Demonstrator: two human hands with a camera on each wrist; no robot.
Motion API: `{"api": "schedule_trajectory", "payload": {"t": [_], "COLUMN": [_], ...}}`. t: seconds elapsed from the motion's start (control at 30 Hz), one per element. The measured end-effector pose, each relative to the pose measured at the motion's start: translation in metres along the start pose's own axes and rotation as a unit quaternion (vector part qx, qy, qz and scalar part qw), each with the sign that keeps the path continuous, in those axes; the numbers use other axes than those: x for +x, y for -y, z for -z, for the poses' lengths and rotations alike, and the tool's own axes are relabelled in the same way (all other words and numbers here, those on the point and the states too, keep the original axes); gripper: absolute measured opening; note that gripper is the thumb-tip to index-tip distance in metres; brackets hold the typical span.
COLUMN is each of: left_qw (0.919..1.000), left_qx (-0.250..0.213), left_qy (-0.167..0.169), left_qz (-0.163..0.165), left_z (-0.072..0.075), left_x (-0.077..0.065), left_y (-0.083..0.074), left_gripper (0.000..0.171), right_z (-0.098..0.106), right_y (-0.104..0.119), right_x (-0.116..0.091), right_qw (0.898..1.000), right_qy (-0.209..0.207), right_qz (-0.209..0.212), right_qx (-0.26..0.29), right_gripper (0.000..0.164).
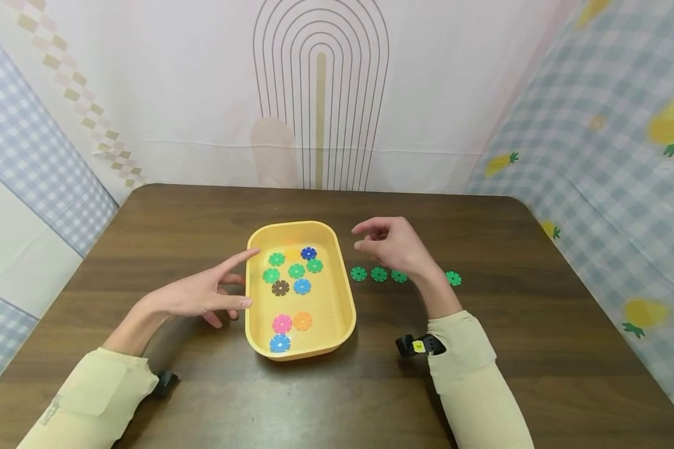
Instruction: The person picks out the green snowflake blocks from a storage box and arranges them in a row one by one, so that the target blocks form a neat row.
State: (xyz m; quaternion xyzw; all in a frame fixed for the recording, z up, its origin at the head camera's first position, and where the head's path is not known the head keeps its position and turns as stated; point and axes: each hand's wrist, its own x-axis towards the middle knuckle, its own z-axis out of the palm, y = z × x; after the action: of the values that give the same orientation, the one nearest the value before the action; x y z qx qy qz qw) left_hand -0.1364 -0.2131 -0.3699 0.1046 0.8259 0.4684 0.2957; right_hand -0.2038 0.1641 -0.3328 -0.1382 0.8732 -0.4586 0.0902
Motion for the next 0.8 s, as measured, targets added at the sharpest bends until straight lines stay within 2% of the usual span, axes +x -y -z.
{"api": "schedule_trajectory", "payload": {"t": [0.17,0.37,0.57,0.8], "left_qw": [1.0,1.0,1.0,1.0], "left_qx": [-0.003,-0.008,-0.007,-0.005], "left_qy": [0.004,0.006,0.003,0.002], "left_qz": [-0.003,0.001,0.0,-0.004], "left_z": [0.0,0.0,0.0,0.0], "left_x": [0.0,-0.001,-0.001,-0.001], "left_y": [0.0,0.0,-0.001,0.0], "left_gripper": [0.099,0.099,0.099,0.098], "right_z": [-0.016,-0.034,-0.048,-0.059], "right_y": [-0.002,-0.004,-0.002,0.002], "right_x": [0.007,0.015,0.021,0.026], "right_qw": [1.0,0.999,0.999,0.997], "right_qy": [0.012,0.012,0.019,0.025], "right_qz": [0.017,0.007,0.015,-0.021], "right_qx": [-0.012,-0.032,-0.048,-0.074], "right_gripper": [0.031,0.03,0.03,0.029]}}
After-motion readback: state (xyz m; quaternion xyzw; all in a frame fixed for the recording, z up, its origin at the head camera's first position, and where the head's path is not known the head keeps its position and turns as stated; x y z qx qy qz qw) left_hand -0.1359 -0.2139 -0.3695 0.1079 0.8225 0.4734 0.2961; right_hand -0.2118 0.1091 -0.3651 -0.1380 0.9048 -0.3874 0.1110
